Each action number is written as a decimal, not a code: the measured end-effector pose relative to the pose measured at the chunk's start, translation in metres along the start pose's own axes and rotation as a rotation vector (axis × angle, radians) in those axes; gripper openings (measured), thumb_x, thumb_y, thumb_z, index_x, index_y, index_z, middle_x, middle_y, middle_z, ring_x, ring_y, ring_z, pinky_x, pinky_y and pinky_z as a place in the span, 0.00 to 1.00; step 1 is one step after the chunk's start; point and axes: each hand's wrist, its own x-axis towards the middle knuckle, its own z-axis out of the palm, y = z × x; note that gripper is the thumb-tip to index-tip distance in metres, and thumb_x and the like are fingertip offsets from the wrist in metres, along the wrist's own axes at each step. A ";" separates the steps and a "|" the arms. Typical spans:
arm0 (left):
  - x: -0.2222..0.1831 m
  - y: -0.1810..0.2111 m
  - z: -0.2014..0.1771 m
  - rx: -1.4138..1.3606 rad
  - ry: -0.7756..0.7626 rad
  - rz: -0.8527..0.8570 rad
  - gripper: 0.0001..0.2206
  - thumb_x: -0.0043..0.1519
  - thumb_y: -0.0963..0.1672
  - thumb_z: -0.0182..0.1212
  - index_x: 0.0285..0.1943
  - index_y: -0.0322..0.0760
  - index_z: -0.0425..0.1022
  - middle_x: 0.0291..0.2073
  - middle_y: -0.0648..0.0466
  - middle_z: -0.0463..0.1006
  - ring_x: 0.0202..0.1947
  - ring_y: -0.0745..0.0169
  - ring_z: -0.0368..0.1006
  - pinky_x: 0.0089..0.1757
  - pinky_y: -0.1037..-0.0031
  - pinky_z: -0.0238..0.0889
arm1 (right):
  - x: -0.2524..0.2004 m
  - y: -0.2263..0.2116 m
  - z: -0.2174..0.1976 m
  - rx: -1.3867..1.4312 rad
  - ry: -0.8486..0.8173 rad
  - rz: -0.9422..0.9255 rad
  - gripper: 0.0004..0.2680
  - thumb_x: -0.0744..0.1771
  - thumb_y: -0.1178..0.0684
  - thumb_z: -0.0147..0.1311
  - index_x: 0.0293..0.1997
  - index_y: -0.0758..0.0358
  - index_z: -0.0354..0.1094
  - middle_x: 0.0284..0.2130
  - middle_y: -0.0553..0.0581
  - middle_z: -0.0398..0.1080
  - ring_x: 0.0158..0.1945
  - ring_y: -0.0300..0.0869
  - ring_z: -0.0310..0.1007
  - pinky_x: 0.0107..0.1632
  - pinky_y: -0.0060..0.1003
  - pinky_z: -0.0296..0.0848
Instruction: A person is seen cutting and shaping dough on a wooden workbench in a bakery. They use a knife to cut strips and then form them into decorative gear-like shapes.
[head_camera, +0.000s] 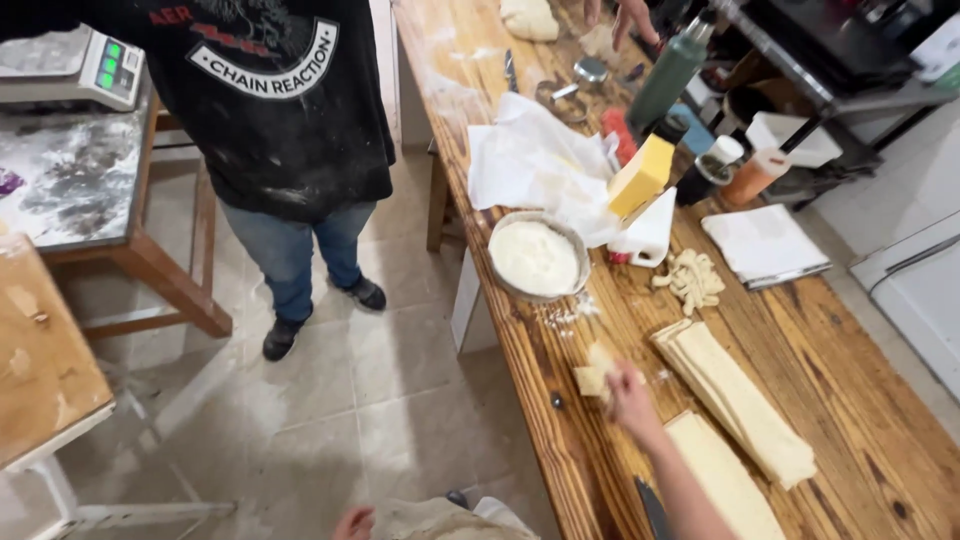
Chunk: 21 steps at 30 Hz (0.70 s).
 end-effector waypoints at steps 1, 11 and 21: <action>-0.002 0.034 0.030 -0.014 -0.004 0.009 0.12 0.59 0.43 0.70 0.52 0.39 0.85 0.40 0.51 0.86 0.38 0.61 0.79 0.39 0.73 0.70 | -0.027 -0.006 0.010 -0.008 0.003 -0.015 0.15 0.70 0.43 0.45 0.63 0.54 0.61 0.25 0.57 0.65 0.17 0.40 0.61 0.18 0.36 0.62; -0.139 0.298 0.190 -0.088 -0.922 -0.008 0.15 0.64 0.41 0.65 0.57 0.34 0.69 0.43 0.46 0.80 0.38 0.60 0.79 0.32 0.75 0.75 | -0.170 -0.004 0.085 0.341 -0.506 0.057 0.18 0.68 0.56 0.56 0.66 0.59 0.62 0.41 0.58 0.77 0.29 0.36 0.67 0.32 0.30 0.65; -0.152 0.280 0.123 0.161 -0.842 0.264 0.07 0.60 0.35 0.65 0.39 0.37 0.73 0.28 0.52 0.76 0.21 0.62 0.76 0.26 0.78 0.72 | -0.230 -0.015 0.122 0.137 -0.603 0.243 0.11 0.65 0.57 0.67 0.50 0.64 0.72 0.37 0.55 0.80 0.37 0.33 0.76 0.38 0.24 0.69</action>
